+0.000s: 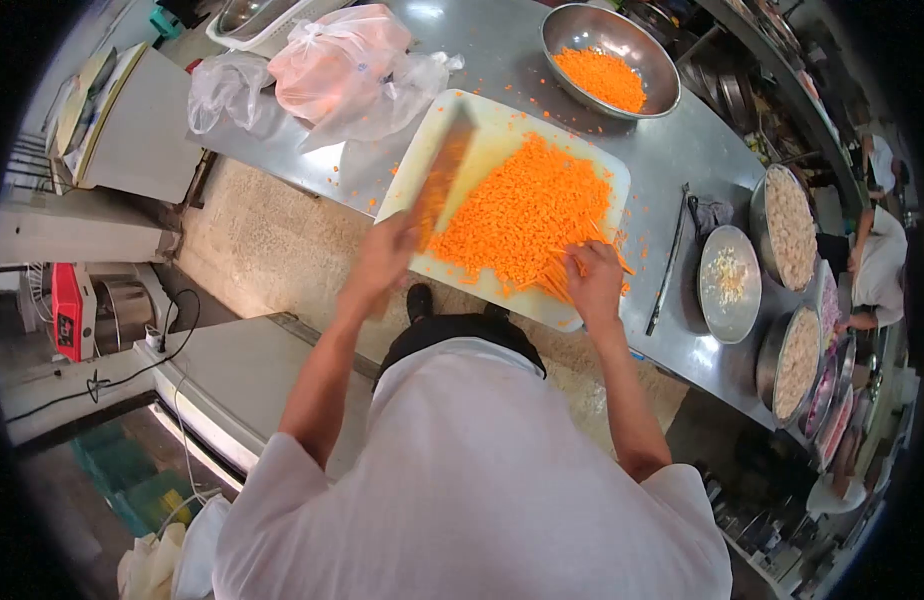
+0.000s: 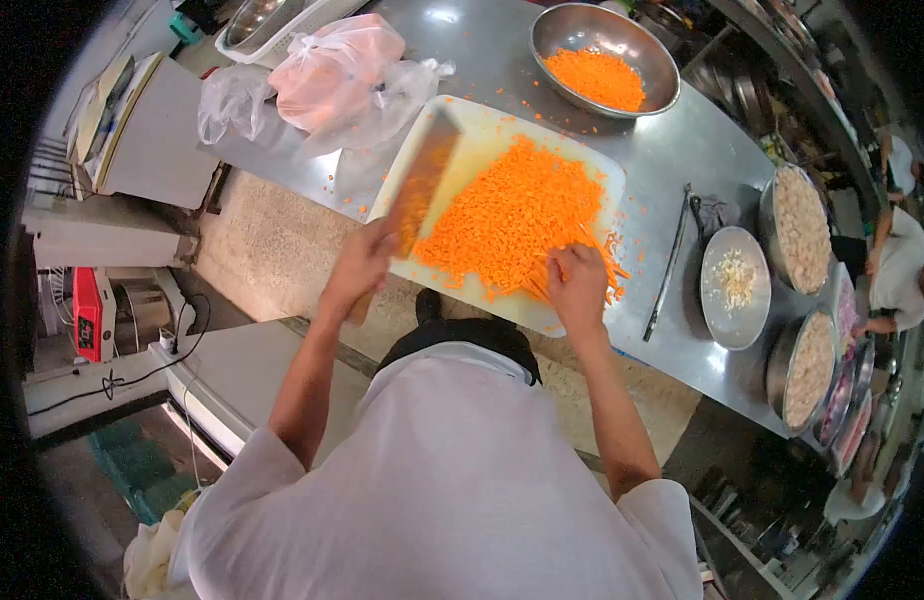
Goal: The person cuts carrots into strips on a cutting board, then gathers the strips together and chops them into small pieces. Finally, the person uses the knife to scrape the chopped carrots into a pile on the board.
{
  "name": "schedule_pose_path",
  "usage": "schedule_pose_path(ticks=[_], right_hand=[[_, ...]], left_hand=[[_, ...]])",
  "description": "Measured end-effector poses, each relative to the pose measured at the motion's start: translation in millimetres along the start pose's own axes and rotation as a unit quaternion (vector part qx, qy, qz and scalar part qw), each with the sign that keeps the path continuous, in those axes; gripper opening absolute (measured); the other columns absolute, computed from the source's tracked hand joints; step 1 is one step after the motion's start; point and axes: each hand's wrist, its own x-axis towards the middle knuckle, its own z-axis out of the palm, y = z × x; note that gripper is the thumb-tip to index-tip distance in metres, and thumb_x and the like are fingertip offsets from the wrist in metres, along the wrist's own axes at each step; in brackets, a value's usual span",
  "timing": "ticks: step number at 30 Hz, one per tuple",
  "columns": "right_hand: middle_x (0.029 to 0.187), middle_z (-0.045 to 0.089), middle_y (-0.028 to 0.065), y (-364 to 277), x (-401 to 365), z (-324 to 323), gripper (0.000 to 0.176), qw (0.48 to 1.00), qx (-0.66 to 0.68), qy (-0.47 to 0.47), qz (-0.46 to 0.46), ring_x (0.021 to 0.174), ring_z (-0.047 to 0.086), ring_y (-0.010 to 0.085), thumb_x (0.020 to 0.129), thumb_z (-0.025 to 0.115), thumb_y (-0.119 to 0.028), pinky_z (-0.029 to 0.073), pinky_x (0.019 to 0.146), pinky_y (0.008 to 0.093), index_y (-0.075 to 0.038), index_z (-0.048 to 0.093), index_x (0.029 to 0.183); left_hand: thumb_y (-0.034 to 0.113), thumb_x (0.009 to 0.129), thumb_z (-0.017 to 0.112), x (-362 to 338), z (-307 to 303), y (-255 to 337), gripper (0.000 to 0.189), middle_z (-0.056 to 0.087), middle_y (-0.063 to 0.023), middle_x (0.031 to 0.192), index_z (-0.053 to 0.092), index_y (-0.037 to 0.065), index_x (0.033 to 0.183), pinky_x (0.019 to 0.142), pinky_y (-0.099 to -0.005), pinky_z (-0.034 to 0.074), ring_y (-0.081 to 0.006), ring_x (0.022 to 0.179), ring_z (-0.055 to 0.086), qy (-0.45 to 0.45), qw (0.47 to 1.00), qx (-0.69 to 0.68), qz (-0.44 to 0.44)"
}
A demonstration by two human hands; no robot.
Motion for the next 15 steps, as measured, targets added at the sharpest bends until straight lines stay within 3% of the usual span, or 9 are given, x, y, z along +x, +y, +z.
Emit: schedule_pose_path(ticks=[2,6,8,9,11,12,14,15], right_hand=[[0.080,0.062,0.0122,3,-2,-14,0.012,0.999,-0.014,-0.019,0.032,0.081,0.057,0.0311,0.072,0.070,-0.007,0.047,0.073,0.0401,-0.004,0.070,0.084],[0.083,0.061,0.0117,12,-13,-21,0.018,0.993,-0.016,-0.094,0.072,0.084,0.055,0.0306,0.071,0.072,-0.010,0.047,0.075,0.0397,-0.003,0.070,0.088],[0.100,0.061,0.0128,12,-11,-27,0.029,0.991,0.005,-0.095,0.095,0.096,0.054,0.0325,0.070,0.077,-0.017,0.045,0.083,0.0405,-0.003,0.069,0.095],[0.100,0.061,0.0128,17,-8,-28,0.029,0.991,0.006,-0.095,0.099,0.096,0.054,0.0325,0.070,0.077,-0.017,0.045,0.083,0.0405,-0.003,0.069,0.095],[0.129,0.048,0.0178,32,4,-29,0.074,0.996,0.007,-0.083,0.013,0.120,0.044,0.0351,0.059,0.086,-0.033,0.040,0.098,0.0436,-0.006,0.059,0.123],[0.129,0.048,0.0178,36,8,-27,0.074,0.996,0.006,-0.082,0.017,0.120,0.044,0.0351,0.059,0.086,-0.033,0.040,0.098,0.0436,-0.006,0.059,0.123],[0.143,0.031,0.0204,40,11,-20,0.116,0.984,-0.049,-0.164,0.046,0.133,0.029,0.0384,0.045,0.088,-0.047,0.029,0.107,0.0496,-0.011,0.036,0.143],[0.143,0.031,0.0204,37,8,-18,0.116,0.984,-0.049,-0.162,0.050,0.133,0.029,0.0384,0.045,0.088,-0.047,0.029,0.107,0.0496,-0.011,0.036,0.143]], left_hand=[[0.013,0.094,0.046,-17,-18,-27,0.014,0.045,-0.0019,0.054,0.054,0.001,0.093,0.036,-0.0287,0.040,-0.0115,0.038,0.047,0.009,0.985,-0.149,-0.092],[0.014,0.097,0.046,-48,-2,-90,0.011,0.044,-0.0006,0.054,0.051,0.004,0.099,0.034,-0.0279,0.040,-0.0122,0.037,0.045,0.029,0.953,-0.265,-0.145],[0.015,0.097,0.047,-58,18,-94,0.011,0.045,-0.0010,0.054,0.050,0.005,0.101,0.034,-0.0281,0.041,-0.0124,0.036,0.045,0.043,0.940,-0.295,-0.164],[0.015,0.097,0.047,-60,37,-89,0.011,0.044,-0.0010,0.054,0.049,0.005,0.101,0.034,-0.0287,0.042,-0.0127,0.036,0.045,0.041,0.932,-0.318,-0.171],[0.014,0.097,0.048,-57,73,-70,0.009,0.044,-0.0015,0.056,0.048,0.005,0.100,0.034,-0.0299,0.043,-0.0134,0.037,0.046,0.031,0.917,-0.355,-0.179],[0.013,0.097,0.048,-54,90,-58,0.009,0.044,-0.0019,0.056,0.047,0.005,0.100,0.034,-0.0306,0.043,-0.0139,0.037,0.046,0.021,0.912,-0.369,-0.180],[0.013,0.097,0.047,-39,116,-35,0.008,0.044,-0.0030,0.057,0.045,0.005,0.097,0.035,-0.0310,0.043,-0.0142,0.038,0.046,0.006,0.912,-0.386,-0.138],[0.013,0.097,0.047,-30,125,-22,0.009,0.045,-0.0040,0.059,0.043,0.005,0.096,0.035,-0.0310,0.043,-0.0142,0.038,0.046,0.006,0.916,-0.372,-0.152]])
